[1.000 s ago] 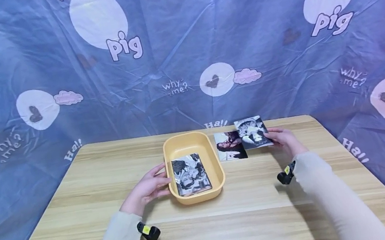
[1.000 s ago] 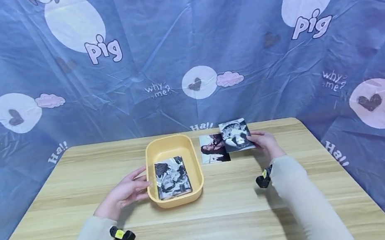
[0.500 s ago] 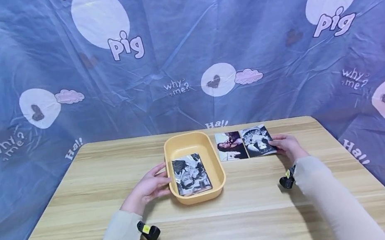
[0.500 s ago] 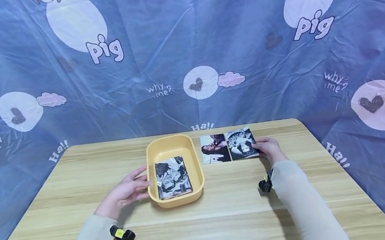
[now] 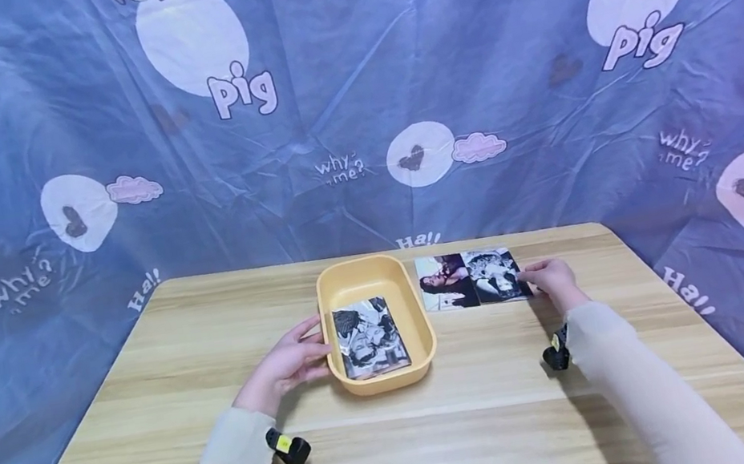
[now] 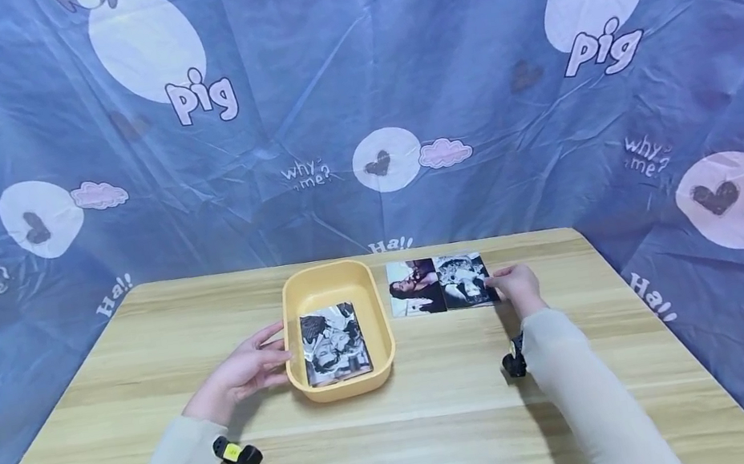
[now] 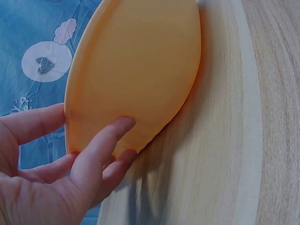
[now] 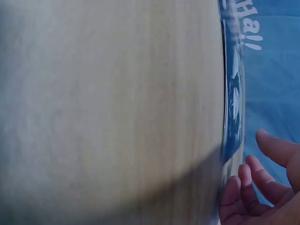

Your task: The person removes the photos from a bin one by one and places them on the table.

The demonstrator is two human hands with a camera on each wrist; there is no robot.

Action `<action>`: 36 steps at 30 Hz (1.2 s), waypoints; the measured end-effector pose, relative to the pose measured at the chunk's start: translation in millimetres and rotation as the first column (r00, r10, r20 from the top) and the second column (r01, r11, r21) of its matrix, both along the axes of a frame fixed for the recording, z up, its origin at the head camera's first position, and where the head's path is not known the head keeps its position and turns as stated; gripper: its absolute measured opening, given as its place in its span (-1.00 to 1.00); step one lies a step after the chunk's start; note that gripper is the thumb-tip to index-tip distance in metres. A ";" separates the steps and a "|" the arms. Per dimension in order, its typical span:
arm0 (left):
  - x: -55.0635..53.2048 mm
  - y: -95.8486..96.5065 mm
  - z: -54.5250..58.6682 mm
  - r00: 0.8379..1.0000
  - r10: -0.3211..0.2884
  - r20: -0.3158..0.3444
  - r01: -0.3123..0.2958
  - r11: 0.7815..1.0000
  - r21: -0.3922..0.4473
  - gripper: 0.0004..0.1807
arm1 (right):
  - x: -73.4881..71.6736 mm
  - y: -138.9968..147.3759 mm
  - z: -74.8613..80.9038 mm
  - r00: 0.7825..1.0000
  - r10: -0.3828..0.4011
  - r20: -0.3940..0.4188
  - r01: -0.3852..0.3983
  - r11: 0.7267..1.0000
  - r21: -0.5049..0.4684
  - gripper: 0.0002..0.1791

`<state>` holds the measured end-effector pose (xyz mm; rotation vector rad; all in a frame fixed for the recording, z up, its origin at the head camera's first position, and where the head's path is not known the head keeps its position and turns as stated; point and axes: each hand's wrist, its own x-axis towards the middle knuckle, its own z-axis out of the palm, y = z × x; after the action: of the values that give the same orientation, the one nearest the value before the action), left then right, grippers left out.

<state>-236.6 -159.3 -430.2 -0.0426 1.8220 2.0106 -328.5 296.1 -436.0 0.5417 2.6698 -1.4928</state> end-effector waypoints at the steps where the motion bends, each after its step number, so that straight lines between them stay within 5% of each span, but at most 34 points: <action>1: 0.5 0.2 -0.4 1.000 -0.003 -0.002 0.003 1.000 0.000 -0.17 | 1.3 0.6 2.1 1.000 0.004 0.009 -0.004 1.000 -0.006 -0.49; 6: 0.7 0.8 -1.6 1.000 0.004 -0.002 -0.004 1.000 0.005 -0.18 | 5.0 -2.0 19.3 0.998 0.056 0.017 -0.050 0.969 -0.243 -0.35; 11: 0.0 0.3 -1.0 1.000 0.001 -0.003 -0.001 1.000 0.014 -0.17 | 7.0 -26.7 43.3 0.991 0.134 0.017 -0.111 0.879 -0.465 -0.26; 20: 1.9 0.7 1.2 1.000 0.004 -0.001 -0.004 1.000 0.015 -0.16 | 20.2 -114.1 68.2 0.969 0.225 -0.106 -0.239 0.728 -0.642 -0.33; 30: 2.9 1.3 0.9 1.000 0.001 -0.016 -0.001 1.000 0.012 -0.17 | 48.9 -208.5 53.4 0.952 0.301 -0.061 -0.273 0.741 -0.613 -0.35; 36: 3.4 2.0 2.4 1.000 0.002 -0.013 -0.002 1.000 0.014 -0.17 | 57.6 -230.0 37.2 0.956 0.291 0.024 -0.246 0.845 -0.474 -0.27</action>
<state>-233.2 -157.3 -427.9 -0.0268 1.8163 2.0298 -270.9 66.1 -398.8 0.1871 2.0850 -1.8686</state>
